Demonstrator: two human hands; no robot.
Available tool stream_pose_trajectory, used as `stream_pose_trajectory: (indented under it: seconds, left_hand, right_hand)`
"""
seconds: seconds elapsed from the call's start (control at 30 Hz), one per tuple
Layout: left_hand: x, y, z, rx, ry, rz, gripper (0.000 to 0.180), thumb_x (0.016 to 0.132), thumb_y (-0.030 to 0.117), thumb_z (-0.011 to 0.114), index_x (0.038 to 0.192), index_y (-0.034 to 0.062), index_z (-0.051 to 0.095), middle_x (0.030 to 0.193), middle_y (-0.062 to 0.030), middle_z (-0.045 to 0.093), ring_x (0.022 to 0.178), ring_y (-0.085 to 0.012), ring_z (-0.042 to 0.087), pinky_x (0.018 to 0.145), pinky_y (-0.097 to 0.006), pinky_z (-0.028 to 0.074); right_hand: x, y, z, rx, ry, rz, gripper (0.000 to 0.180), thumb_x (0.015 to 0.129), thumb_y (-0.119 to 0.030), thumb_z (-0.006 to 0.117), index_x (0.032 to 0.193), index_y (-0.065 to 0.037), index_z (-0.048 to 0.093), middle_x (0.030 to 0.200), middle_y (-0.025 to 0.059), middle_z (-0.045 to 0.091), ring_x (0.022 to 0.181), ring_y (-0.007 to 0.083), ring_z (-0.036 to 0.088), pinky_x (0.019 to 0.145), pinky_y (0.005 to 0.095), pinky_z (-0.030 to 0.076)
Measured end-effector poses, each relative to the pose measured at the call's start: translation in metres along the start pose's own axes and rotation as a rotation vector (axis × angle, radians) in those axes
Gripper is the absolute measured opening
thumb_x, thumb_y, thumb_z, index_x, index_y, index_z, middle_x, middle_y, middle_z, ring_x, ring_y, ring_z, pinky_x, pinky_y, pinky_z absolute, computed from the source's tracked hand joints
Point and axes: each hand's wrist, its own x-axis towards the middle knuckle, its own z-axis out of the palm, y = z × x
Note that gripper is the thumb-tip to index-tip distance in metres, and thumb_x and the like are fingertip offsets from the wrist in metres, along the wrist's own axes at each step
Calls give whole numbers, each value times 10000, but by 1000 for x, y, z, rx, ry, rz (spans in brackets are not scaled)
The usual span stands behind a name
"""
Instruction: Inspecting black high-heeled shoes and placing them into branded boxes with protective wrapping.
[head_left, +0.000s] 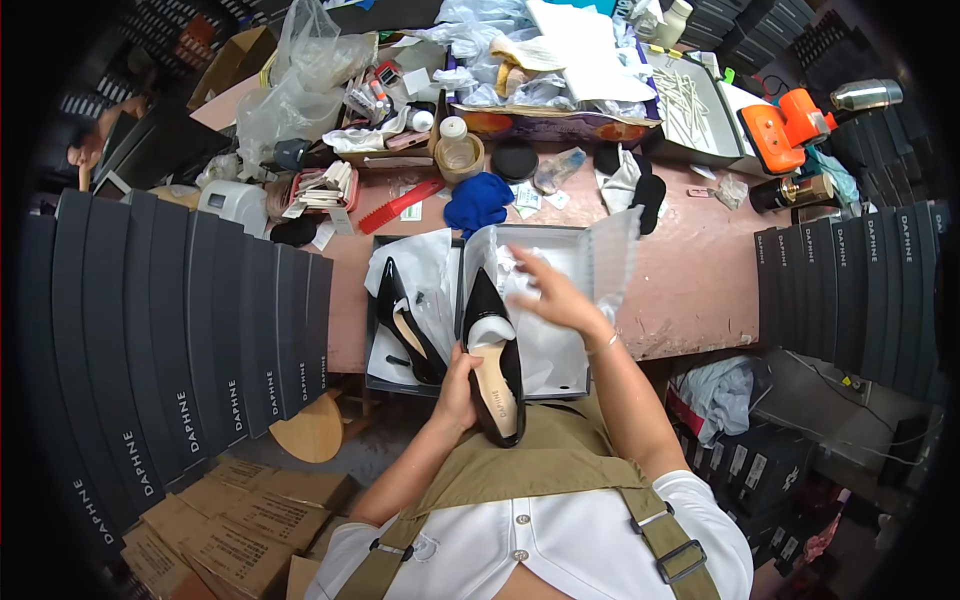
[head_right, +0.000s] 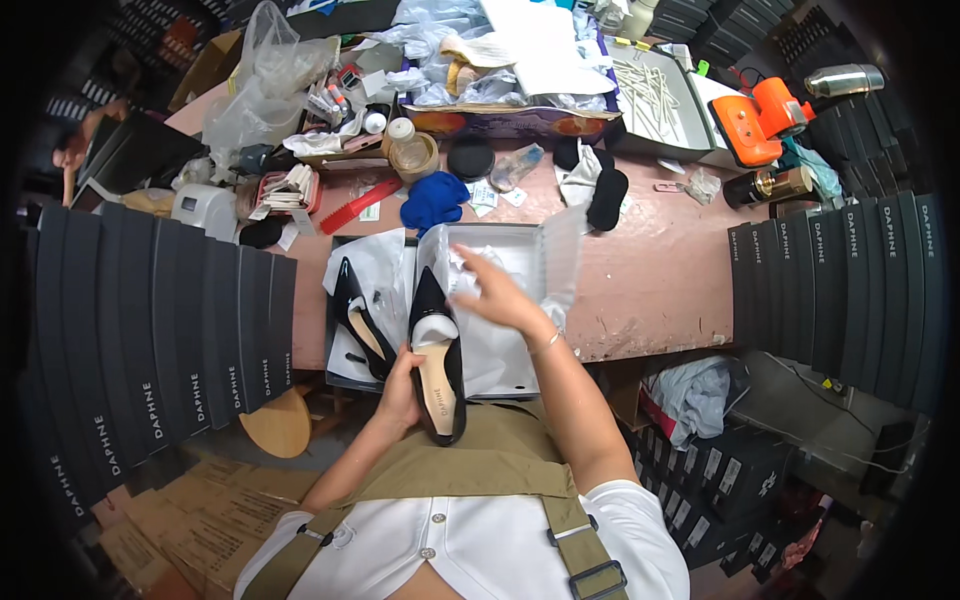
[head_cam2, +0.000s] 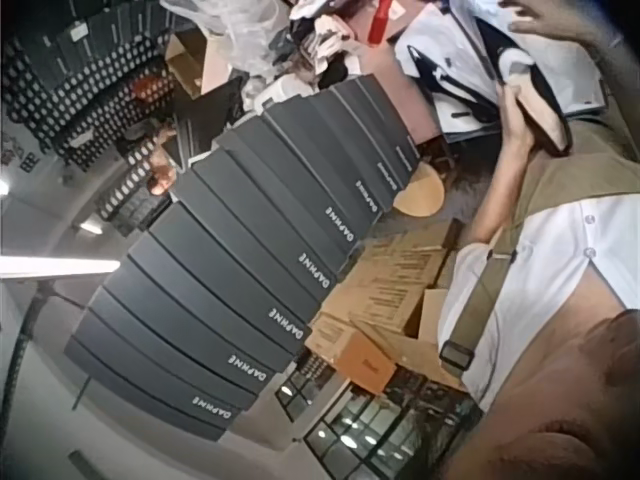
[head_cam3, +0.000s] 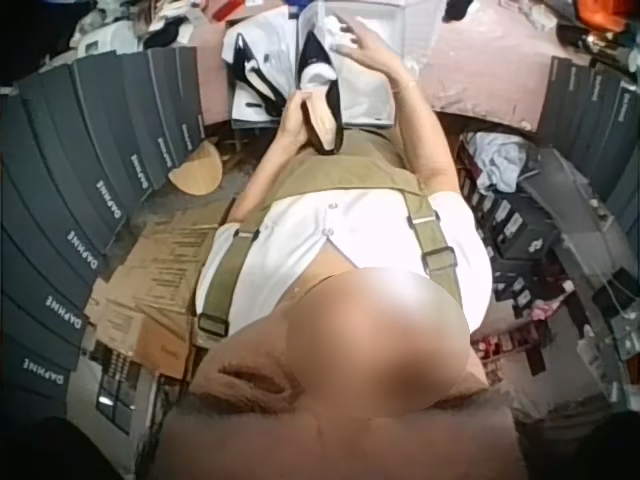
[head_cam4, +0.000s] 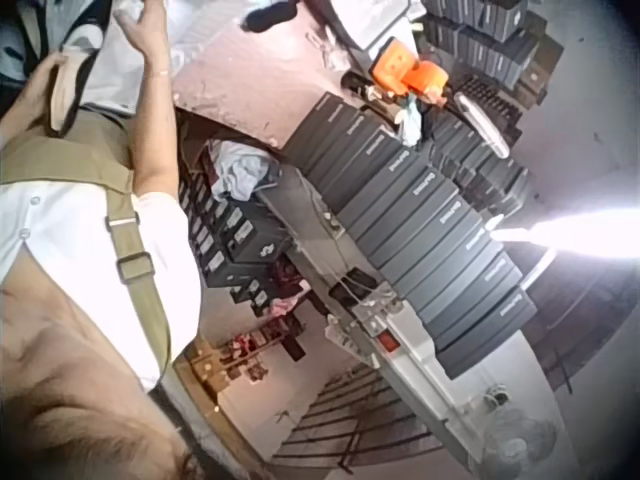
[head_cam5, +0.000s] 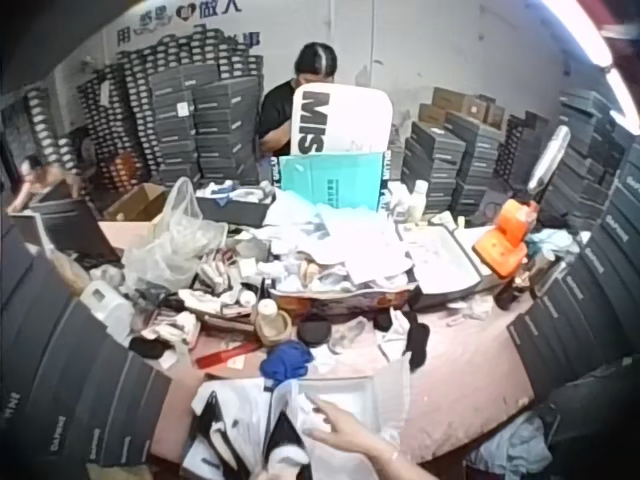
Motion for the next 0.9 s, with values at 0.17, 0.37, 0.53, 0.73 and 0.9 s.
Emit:
stream_pose_trajectory:
  seconds: [0.17, 0.37, 0.53, 0.73, 0.9]
  left_hand:
    - [-5, 19, 13, 158, -110, 10, 530, 900, 295, 597, 1282, 11, 364, 1155, -110, 531, 1034, -181, 549, 909, -298, 439]
    - [-4, 18, 5, 153, -29, 89, 556, 942, 320, 560, 1333, -4, 334, 1184, -90, 517, 1084, -148, 514, 924, -277, 411]
    - [-1, 10, 7, 121, -19, 129, 549, 959, 333, 537, 1335, -1, 316, 1185, -93, 511, 1062, -157, 519, 910, -282, 429]
    - [4, 5, 22, 221, -121, 168, 464, 984, 297, 495, 1337, 50, 324, 1218, -92, 487, 1099, -155, 486, 925, -295, 422]
    - [10, 4, 28, 264, -157, 133, 511, 979, 299, 504, 1382, 90, 269, 1202, -90, 481, 1084, -164, 501, 884, -312, 462]
  right_hand:
    - [59, 85, 22, -719, 157, 75, 523, 746, -173, 677, 1234, -84, 509, 1058, 158, 618, 1014, 350, 582, 796, 429, 479]
    - [35, 37, 11, -122, 333, 43, 435, 774, -131, 711, 1158, -65, 517, 1050, 90, 611, 997, 184, 586, 729, 337, 491]
    - [-56, -51, 13, 604, 21, -101, 376, 752, -63, 756, 1073, -53, 560, 1169, 115, 558, 1013, 148, 565, 797, 304, 492]
    - [-68, -59, 40, -550, 168, -274, 297, 672, -153, 750, 905, -65, 588, 943, 73, 559, 861, 266, 540, 764, 363, 409]
    - [-64, -49, 38, -632, 343, -248, 270, 664, -169, 745, 861, -91, 577, 908, 51, 568, 825, 248, 517, 692, 354, 386]
